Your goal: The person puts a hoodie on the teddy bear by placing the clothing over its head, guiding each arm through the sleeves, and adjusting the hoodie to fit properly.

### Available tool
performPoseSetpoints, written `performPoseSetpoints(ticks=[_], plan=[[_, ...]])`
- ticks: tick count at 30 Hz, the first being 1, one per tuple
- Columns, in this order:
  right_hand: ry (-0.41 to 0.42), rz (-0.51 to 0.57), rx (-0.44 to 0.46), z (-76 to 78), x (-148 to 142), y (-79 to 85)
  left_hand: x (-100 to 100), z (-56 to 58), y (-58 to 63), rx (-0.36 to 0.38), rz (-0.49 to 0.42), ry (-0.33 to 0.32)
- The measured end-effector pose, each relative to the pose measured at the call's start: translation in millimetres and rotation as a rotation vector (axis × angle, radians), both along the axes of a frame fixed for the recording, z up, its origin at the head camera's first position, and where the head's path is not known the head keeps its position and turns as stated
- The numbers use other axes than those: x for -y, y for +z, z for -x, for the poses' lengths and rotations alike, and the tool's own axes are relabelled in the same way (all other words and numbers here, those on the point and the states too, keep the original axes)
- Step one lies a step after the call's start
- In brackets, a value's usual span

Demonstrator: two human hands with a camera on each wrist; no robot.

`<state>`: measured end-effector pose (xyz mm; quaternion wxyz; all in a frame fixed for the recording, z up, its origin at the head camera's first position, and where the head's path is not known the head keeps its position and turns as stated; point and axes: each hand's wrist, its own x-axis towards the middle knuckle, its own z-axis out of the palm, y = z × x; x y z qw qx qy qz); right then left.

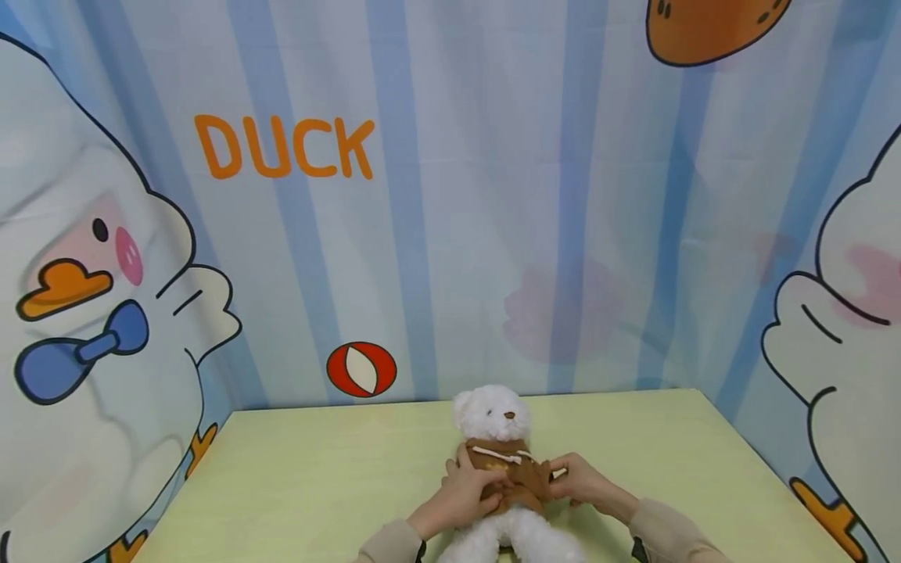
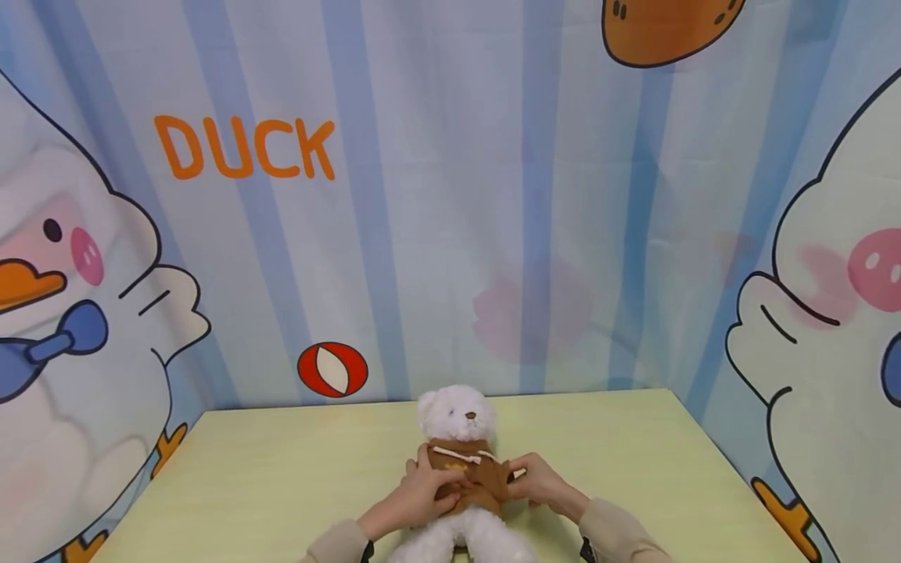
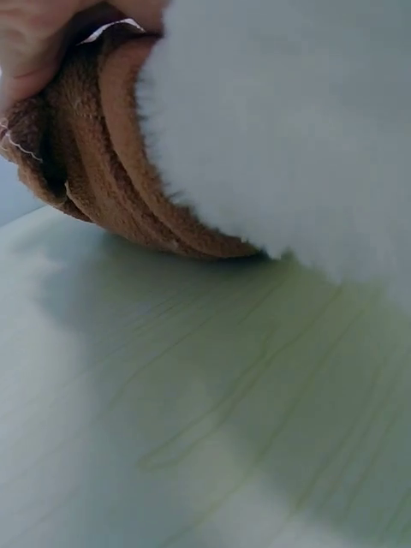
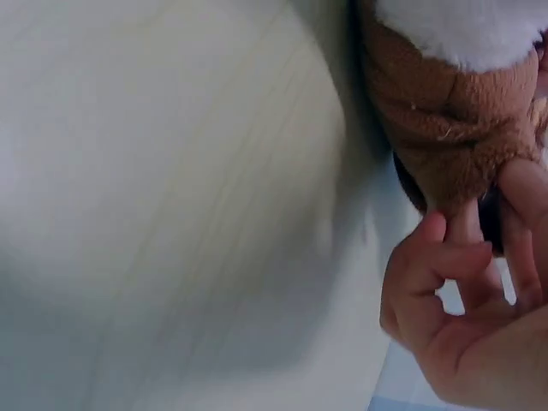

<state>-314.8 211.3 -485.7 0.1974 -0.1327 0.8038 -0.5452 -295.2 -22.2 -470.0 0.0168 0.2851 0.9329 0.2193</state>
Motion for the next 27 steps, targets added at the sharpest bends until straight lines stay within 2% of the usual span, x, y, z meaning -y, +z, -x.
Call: performPoseSetpoints(ticks=[3, 9, 11, 13, 15, 17, 21, 23, 24, 25, 26, 27], plan=[[-0.027, 0.010, -0.014, -0.6, 5, 1.1, 1, -0.7, -0.3, 0.000, 0.004, 0.003], [-0.132, 0.074, 0.089, -0.6, 8, -1.9, 2, -2.5, -0.2, -0.002, 0.038, 0.014], [-0.164, 0.069, 0.105, 2.6, 7, -1.1, 1, -3.0, 0.9, -0.008, 0.051, 0.021], [-0.194, 0.032, 0.076, 6.2, 4, 1.2, 0, -3.5, 2.5, -0.016, 0.066, 0.026], [-0.215, -0.051, -0.025, 10.5, 0, 4.2, -1, -4.1, 4.0, -0.019, 0.075, 0.022], [-0.214, -0.164, -0.198, 15.0, -5, 6.8, -1, -5.4, 5.1, -0.027, 0.082, 0.011], [-0.090, -0.374, -0.739, 27.5, -9, 9.9, 1, -7.1, 4.8, -0.040, 0.069, -0.015], [-0.033, -0.407, -0.939, 32.3, -7, 10.8, 3, -7.6, 4.1, -0.030, 0.043, -0.008], [-0.007, -0.397, -0.977, 33.7, -7, 10.8, 4, -7.8, 3.6, -0.018, 0.025, -0.001], [0.016, -0.366, -0.945, 33.8, -6, 11.1, 5, -8.0, 2.6, -0.006, 0.007, 0.008], [0.041, -0.318, -0.856, 33.0, -6, 11.2, 7, -8.1, 1.7, 0.004, -0.008, 0.013], [0.064, -0.251, -0.728, 32.0, -7, 11.5, 8, -8.0, 0.5, 0.014, -0.021, 0.017]])
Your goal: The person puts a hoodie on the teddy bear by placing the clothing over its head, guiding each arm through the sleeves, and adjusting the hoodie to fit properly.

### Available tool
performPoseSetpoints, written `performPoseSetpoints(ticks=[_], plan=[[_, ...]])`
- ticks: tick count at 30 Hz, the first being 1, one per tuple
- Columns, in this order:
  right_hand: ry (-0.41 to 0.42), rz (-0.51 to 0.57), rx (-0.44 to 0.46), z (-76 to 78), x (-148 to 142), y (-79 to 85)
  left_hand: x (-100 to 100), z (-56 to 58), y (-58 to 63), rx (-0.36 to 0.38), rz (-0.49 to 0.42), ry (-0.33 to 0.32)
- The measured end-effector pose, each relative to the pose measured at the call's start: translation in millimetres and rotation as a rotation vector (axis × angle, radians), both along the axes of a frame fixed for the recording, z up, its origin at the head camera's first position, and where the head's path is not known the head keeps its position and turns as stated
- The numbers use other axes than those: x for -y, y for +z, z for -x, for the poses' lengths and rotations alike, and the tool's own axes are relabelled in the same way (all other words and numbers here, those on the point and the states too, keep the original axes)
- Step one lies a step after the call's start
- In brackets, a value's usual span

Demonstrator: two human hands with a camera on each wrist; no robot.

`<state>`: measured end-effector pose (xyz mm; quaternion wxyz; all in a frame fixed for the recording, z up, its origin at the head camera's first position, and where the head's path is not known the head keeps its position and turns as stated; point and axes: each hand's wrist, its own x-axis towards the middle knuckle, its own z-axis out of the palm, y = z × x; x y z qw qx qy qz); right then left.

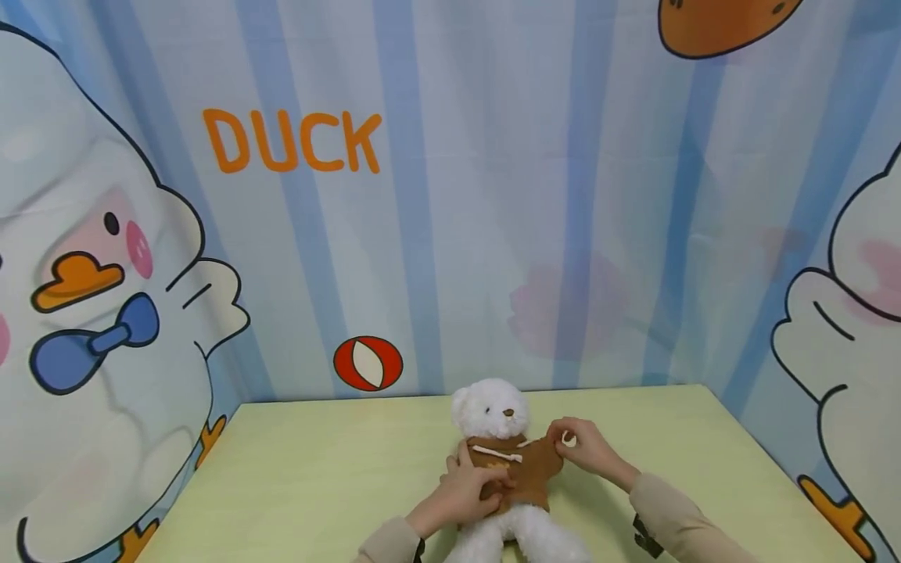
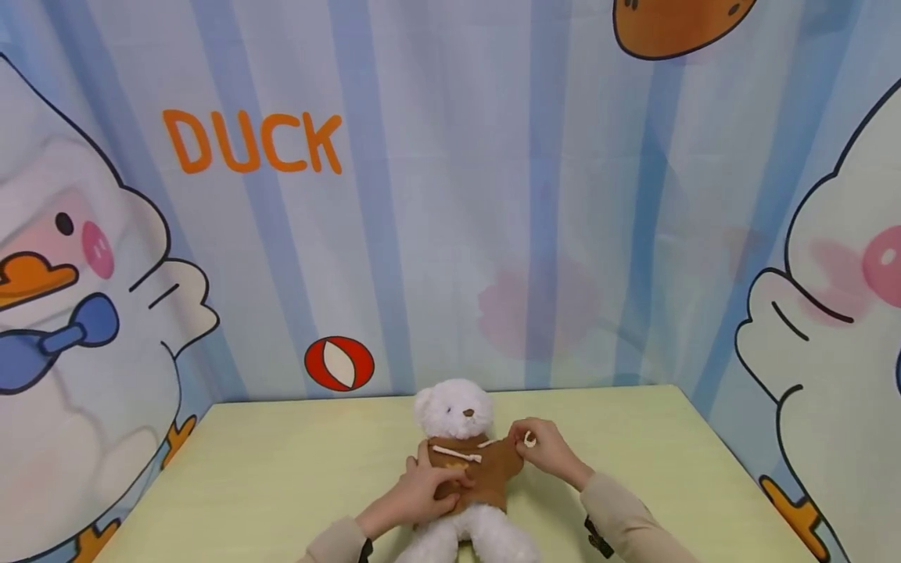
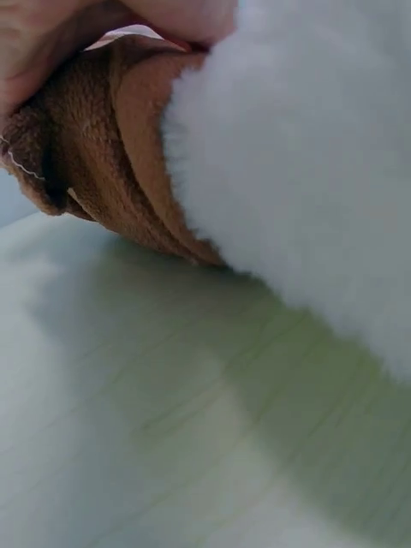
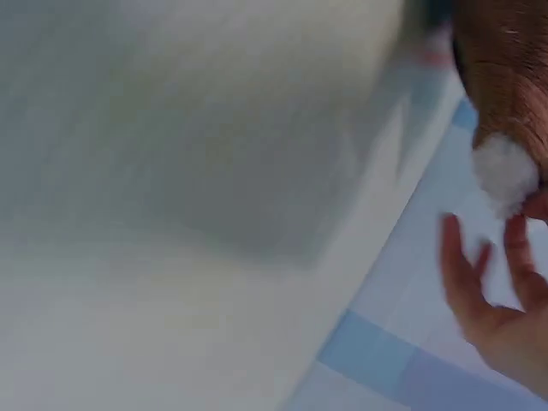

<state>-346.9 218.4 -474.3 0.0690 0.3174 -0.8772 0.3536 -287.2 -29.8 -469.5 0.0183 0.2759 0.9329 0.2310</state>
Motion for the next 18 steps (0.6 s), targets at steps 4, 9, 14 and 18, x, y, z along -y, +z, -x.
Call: performPoseSetpoints(ticks=[4, 9, 14, 18], plan=[[0.041, 0.241, 0.612, -6.2, -5, 3.7, 0, 2.7, -3.7, -0.005, -0.018, 0.000], [0.036, 0.266, 0.775, -10.5, 0, 5.7, -2, 5.2, -2.8, -0.017, -0.006, 0.009], [-0.045, 0.277, 0.655, -4.3, -7, 5.1, -2, 5.4, 0.2, -0.022, 0.011, -0.006], [-0.055, 0.196, 0.496, 7.0, -14, 7.2, 0, 6.8, 1.6, -0.008, 0.027, -0.026]])
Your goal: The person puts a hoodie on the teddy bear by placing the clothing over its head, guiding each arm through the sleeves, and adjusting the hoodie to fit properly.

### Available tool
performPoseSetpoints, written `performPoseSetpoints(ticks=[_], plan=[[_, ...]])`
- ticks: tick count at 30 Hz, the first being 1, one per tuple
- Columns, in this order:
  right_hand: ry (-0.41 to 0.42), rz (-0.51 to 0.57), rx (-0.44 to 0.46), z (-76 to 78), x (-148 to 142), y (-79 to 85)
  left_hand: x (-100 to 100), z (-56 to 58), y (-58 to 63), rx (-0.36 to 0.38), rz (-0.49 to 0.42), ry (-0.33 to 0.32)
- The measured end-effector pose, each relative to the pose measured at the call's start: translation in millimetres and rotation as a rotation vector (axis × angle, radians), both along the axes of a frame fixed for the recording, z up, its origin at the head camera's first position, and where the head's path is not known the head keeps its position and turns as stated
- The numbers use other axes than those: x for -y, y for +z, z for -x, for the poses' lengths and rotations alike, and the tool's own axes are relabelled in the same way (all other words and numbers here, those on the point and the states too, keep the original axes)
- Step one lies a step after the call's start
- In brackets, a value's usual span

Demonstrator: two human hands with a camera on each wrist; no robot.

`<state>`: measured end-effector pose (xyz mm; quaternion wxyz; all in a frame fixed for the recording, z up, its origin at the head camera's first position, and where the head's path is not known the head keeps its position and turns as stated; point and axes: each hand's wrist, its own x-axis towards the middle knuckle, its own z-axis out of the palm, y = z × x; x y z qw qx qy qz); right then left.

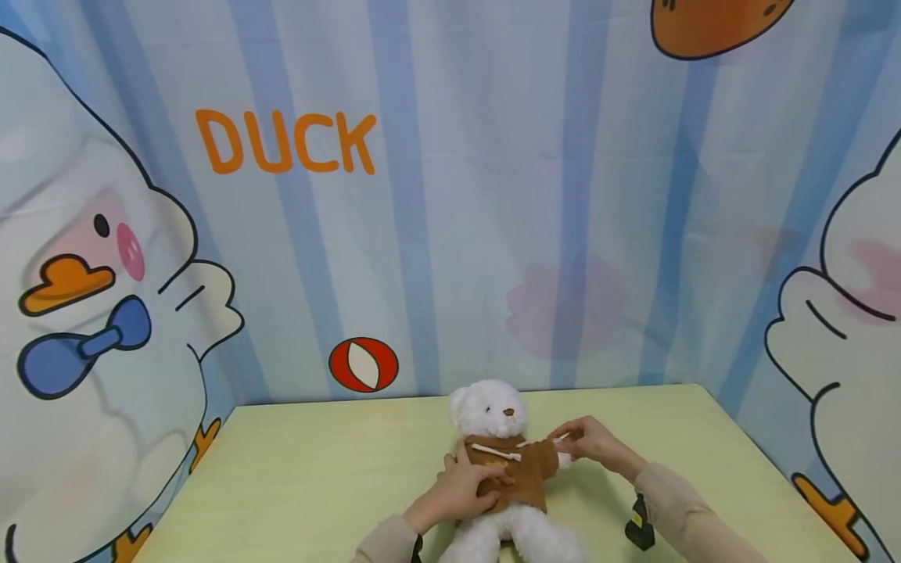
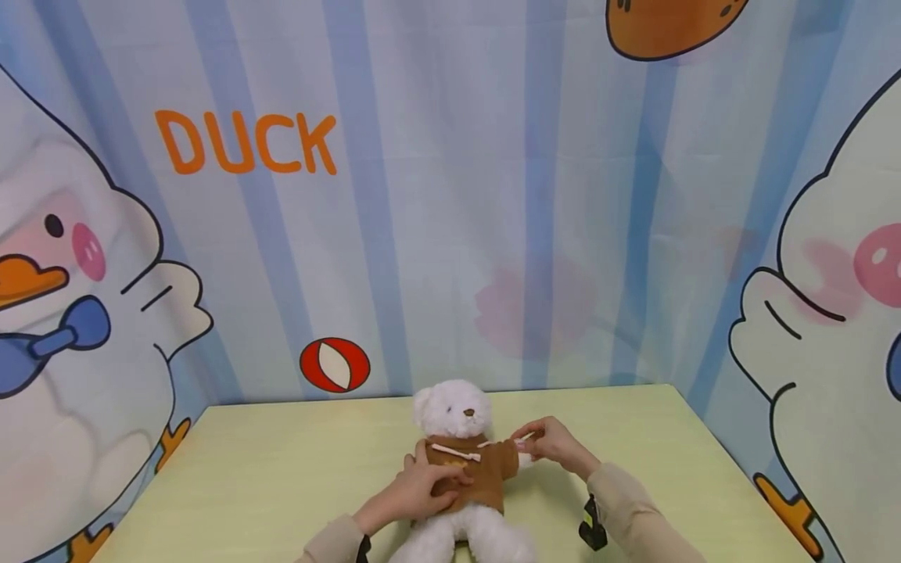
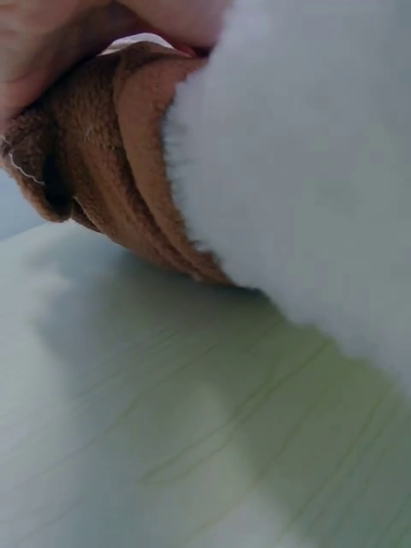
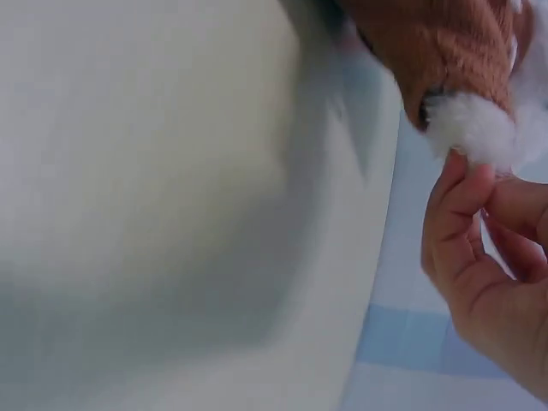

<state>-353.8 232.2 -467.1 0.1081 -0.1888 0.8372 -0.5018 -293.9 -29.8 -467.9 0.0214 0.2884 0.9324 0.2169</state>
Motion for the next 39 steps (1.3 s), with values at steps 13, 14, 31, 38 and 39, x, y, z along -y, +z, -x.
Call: performPoseSetpoints(ticks=[13, 14, 31, 38, 39], plan=[[0.159, 0.067, 0.282, -10.9, 22, 5.8, 20, 4.4, -15.4, -0.026, -0.283, 0.021], [0.160, 0.086, 0.299, -13.3, 25, 3.9, 22, 5.4, -15.8, -0.019, -0.335, 0.033], [0.008, 0.152, 0.150, -23.0, 35, -8.6, 51, -7.1, -4.8, 0.829, -0.855, 0.522], [-0.010, 0.152, 0.102, -26.7, 39, -16.0, 46, -4.0, -4.4, 0.492, -0.905, 0.593], [-0.009, 0.153, 0.102, -27.6, 39, -17.3, 45, -4.5, -5.5, 0.409, -0.887, 0.587]])
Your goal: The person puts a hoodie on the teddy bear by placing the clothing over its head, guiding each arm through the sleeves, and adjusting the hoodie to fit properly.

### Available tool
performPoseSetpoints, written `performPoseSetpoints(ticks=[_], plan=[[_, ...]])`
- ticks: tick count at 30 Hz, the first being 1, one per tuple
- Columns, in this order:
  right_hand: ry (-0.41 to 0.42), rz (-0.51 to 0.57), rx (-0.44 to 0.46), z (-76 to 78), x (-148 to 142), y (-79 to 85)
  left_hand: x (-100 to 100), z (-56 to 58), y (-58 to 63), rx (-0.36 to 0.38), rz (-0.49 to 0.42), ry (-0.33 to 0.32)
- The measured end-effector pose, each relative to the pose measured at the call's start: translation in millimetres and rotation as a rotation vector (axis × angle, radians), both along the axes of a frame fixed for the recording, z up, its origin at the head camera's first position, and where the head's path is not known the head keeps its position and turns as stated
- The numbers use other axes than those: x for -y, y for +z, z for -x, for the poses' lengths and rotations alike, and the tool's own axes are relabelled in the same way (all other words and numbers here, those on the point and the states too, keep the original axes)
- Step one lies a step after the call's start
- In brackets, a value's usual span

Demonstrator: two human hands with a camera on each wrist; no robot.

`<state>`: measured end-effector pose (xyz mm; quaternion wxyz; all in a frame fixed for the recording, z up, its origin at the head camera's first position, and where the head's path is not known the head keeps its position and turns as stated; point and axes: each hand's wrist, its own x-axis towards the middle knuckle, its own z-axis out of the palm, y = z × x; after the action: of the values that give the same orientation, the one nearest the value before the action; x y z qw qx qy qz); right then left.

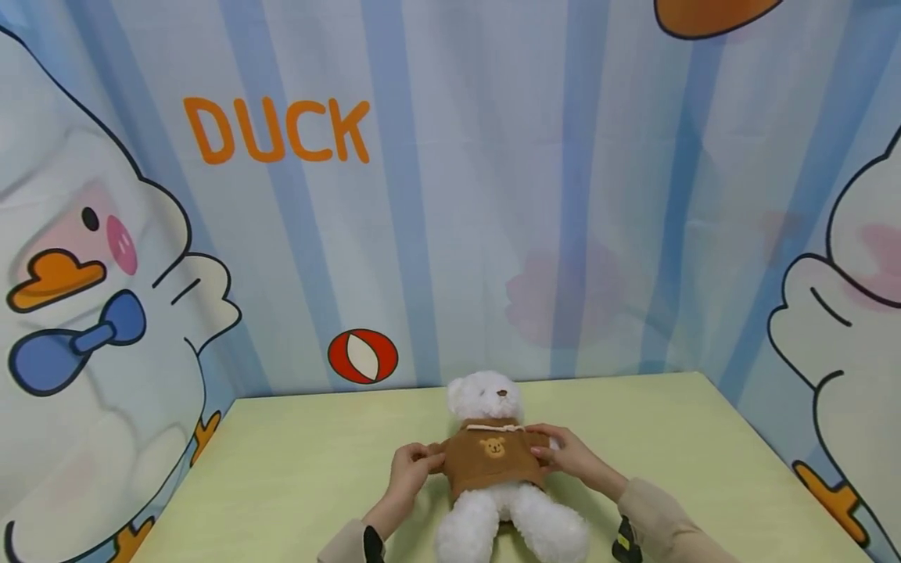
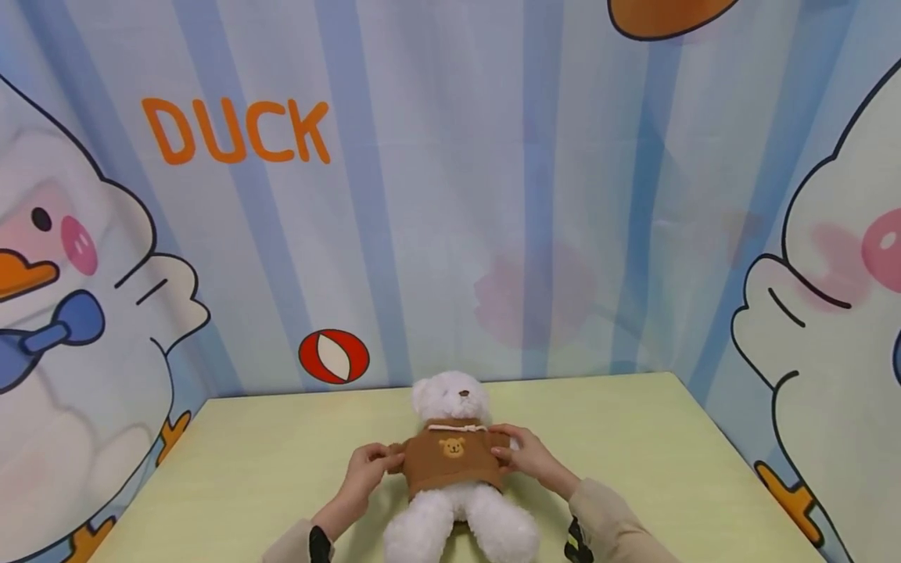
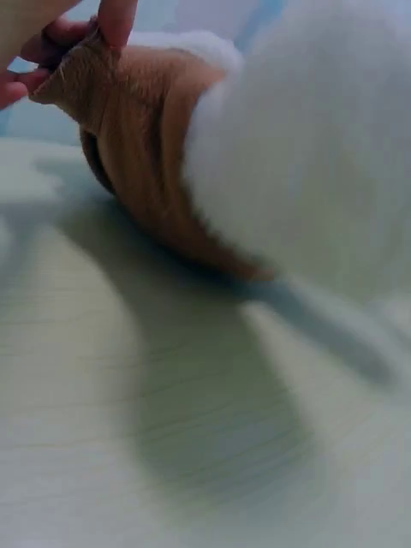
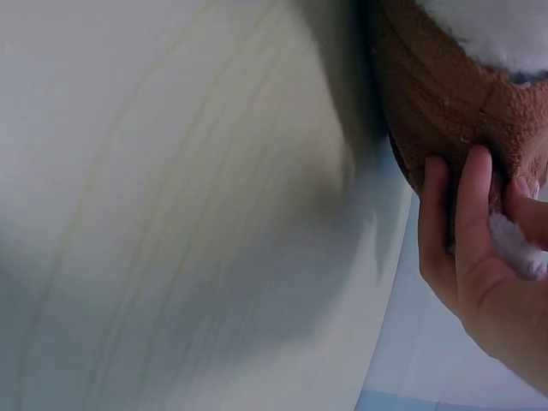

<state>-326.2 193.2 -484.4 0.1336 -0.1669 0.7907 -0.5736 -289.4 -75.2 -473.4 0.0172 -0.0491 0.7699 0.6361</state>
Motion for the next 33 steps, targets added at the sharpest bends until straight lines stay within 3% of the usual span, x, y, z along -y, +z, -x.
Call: performPoseSetpoints(ticks=[2, 5, 7, 12, 14, 17, 24, 27, 30, 33], plan=[[0.007, 0.001, -0.005, -2.0, 1, -2.0, -1, -2.2, -2.3, -0.104, 0.066, 0.011], [0.008, -0.008, -0.028, -3.7, 2, -3.8, -2, -5.5, -4.4, -0.121, 0.144, -0.042], [-0.001, -0.027, -0.059, -3.2, 3, -4.5, -2, -6.7, -3.1, -0.070, 0.167, -0.095], [-0.030, -0.064, -0.115, -0.9, 3, -4.3, 1, -5.5, 3.9, 0.155, 0.242, -0.240], [-0.031, -0.066, -0.136, -1.0, 4, -3.2, 1, -4.2, 4.0, 0.181, 0.271, -0.275], [-0.032, -0.066, -0.163, -1.3, 5, -2.0, 1, -4.1, 0.7, 0.093, 0.319, -0.284], [-0.020, -0.047, -0.194, -6.4, 9, -0.3, 7, -5.1, -12.3, -0.334, 0.593, -0.309], [-0.015, -0.030, -0.207, -6.7, 9, -1.4, 6, -4.0, -13.2, -0.387, 0.646, -0.285], [-0.034, -0.025, -0.205, -6.7, 7, -4.3, 3, -2.7, -12.3, -0.309, 0.552, -0.271], [-0.059, -0.016, -0.184, -7.5, 5, -7.9, 2, -2.5, -11.1, -0.099, 0.360, -0.248]])
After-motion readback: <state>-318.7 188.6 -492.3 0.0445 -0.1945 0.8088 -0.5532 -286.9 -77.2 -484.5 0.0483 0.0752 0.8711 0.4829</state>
